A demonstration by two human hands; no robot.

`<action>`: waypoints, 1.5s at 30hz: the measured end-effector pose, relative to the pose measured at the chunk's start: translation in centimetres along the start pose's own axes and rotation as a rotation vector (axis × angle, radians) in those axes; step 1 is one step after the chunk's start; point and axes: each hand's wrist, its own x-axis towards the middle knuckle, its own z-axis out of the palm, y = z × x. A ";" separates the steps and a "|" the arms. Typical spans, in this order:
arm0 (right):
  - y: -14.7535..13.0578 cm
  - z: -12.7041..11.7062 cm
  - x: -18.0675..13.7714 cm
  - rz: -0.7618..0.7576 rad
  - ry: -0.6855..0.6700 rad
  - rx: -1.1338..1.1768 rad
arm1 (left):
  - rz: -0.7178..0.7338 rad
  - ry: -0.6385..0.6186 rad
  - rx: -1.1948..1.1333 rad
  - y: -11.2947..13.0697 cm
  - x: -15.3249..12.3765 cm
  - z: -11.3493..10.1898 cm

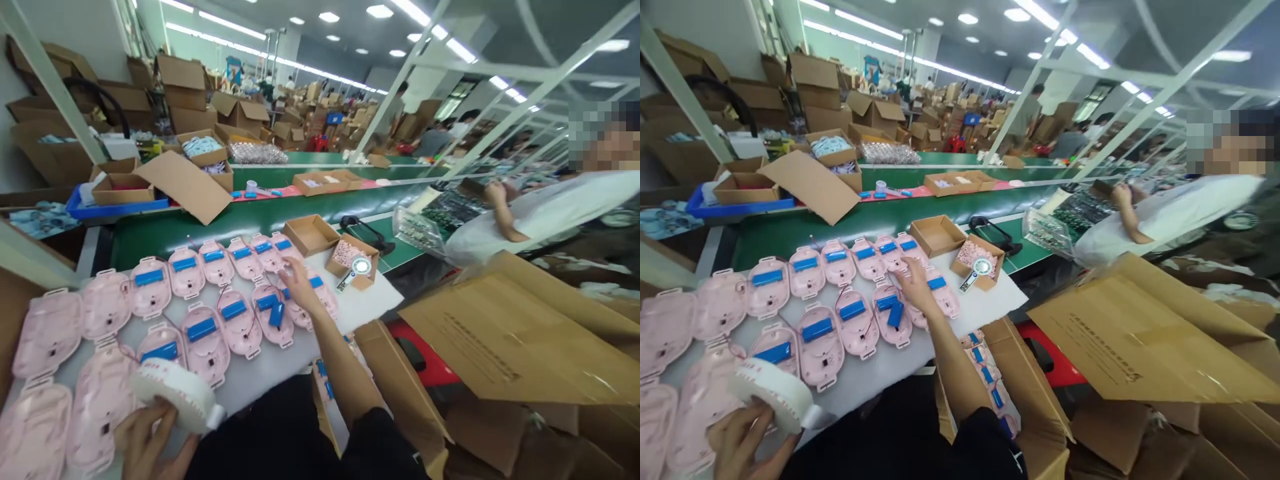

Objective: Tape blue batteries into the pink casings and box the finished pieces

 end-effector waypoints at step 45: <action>4.6 6.8 -18.4 0.324 -0.226 0.354 | -0.121 -0.550 -0.041 1.8 2.9 -0.1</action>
